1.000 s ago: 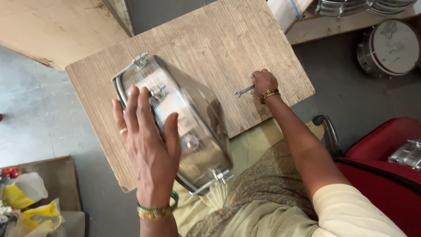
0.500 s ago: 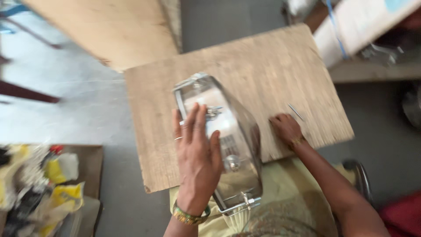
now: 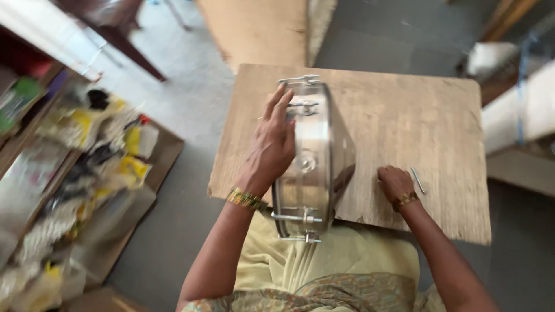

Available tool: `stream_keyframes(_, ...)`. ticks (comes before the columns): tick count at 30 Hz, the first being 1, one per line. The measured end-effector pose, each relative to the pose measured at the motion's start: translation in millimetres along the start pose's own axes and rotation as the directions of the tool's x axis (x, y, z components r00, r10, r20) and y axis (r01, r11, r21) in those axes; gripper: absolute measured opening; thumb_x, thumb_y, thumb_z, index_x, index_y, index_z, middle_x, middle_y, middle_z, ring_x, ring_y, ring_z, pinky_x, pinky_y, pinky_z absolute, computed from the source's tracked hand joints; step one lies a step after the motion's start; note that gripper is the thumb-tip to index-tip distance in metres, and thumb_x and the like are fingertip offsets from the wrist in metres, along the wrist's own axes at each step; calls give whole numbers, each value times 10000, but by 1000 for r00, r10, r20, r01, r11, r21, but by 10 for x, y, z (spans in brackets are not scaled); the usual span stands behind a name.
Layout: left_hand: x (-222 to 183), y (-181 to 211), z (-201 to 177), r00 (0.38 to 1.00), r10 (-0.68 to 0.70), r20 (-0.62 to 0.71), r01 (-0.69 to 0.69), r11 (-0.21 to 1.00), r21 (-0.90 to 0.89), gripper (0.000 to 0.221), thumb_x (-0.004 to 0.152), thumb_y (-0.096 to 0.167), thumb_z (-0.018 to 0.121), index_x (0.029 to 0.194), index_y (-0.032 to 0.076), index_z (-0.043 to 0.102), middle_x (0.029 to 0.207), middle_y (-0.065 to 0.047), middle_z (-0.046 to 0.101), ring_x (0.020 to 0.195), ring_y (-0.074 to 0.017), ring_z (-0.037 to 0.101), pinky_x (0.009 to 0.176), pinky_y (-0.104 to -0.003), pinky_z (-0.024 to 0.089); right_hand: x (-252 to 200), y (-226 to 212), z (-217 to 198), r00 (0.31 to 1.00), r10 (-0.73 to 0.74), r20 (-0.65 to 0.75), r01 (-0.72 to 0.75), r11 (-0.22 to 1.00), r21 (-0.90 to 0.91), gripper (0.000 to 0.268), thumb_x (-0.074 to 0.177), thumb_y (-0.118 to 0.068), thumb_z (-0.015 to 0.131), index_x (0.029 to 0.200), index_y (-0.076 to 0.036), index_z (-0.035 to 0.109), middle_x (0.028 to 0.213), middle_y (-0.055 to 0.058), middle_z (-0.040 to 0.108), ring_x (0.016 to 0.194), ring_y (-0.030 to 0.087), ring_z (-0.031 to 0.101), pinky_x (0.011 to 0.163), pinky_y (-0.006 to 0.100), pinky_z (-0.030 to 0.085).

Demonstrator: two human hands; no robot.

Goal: The person assembles a metal snare drum on a wooden table, using a wrench and T-key to tighten the tension rods and secure the strainer hardware.

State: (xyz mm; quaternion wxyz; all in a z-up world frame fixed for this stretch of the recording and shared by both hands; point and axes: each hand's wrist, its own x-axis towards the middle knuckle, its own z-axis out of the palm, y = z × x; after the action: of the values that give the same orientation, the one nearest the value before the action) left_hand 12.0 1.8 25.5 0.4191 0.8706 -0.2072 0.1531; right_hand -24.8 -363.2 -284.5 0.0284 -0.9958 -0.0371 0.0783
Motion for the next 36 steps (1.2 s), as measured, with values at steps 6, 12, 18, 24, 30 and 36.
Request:
stream_keyframes(6, -26, -110, 100, 995, -63, -75, 64, 998, 20, 539, 1027, 148, 540, 1519, -27, 406, 1581, -272, 401, 1425, -451, 461, 1165, -469, 400, -26, 96, -64, 996, -55, -68, 60, 996, 68, 101, 965, -162, 607, 997, -75, 565, 847, 186, 708, 808, 397, 688, 776, 510, 546)
stream_keyframes(12, -48, -251, 250, 987, -83, -138, 94, 993, 74, 445, 1026, 204, 555, 1451, 88, 493, 1571, -208, 451, 1300, -407, 585, 1041, -474, 502, -130, 27, -477, 991, 84, -102, -67, 985, 157, 237, 1032, -282, 608, 1048, -56, 537, 713, 197, 695, 661, 380, 676, 616, 508, 540)
stream_keyframes(18, 10, -221, 259, 979, -162, -124, 159, 987, -32, 377, 1001, 196, 531, 1372, 133, 546, 1566, -209, 464, 1120, -442, 665, 944, -518, 546, -576, -668, -1075, 851, 312, -423, 14, 791, 611, 233, 1024, -195, 669, 1121, -10, 563, 831, 137, 711, 664, 245, 679, 559, 398, 536)
stream_keyframes(24, 38, -70, 156, 982, -140, -127, 136, 990, -36, 363, 999, 177, 513, 1340, 60, 557, 1550, -331, 394, 1118, -471, 675, 866, -515, 589, -899, -1298, -1074, 859, 396, -323, 114, 467, 877, 199, 1049, -116, 594, 1212, -14, 644, 922, 67, 737, 818, 120, 700, 718, 282, 574)
stream_keyframes(30, 70, 73, -71, 960, -273, 56, 278, 951, -132, 407, 985, 142, 479, 1357, -20, 507, 1592, -368, 308, 1047, -463, 689, 719, -471, 626, -810, -1457, -751, 784, 507, -357, 18, 557, 830, 189, 1060, -81, 582, 1225, 5, 620, 1049, 94, 695, 905, 127, 643, 769, 292, 529)
stream_keyframes(36, 49, 80, -154, 976, -220, -9, 216, 966, -142, 412, 940, 98, 552, 1331, -26, 522, 1551, -360, 368, 1090, -509, 647, 777, -521, 587, -944, -1589, -678, 744, 584, -325, -29, 514, 857, 232, 1017, -24, 568, 1246, -14, 607, 1064, 66, 684, 928, 138, 645, 814, 286, 527)
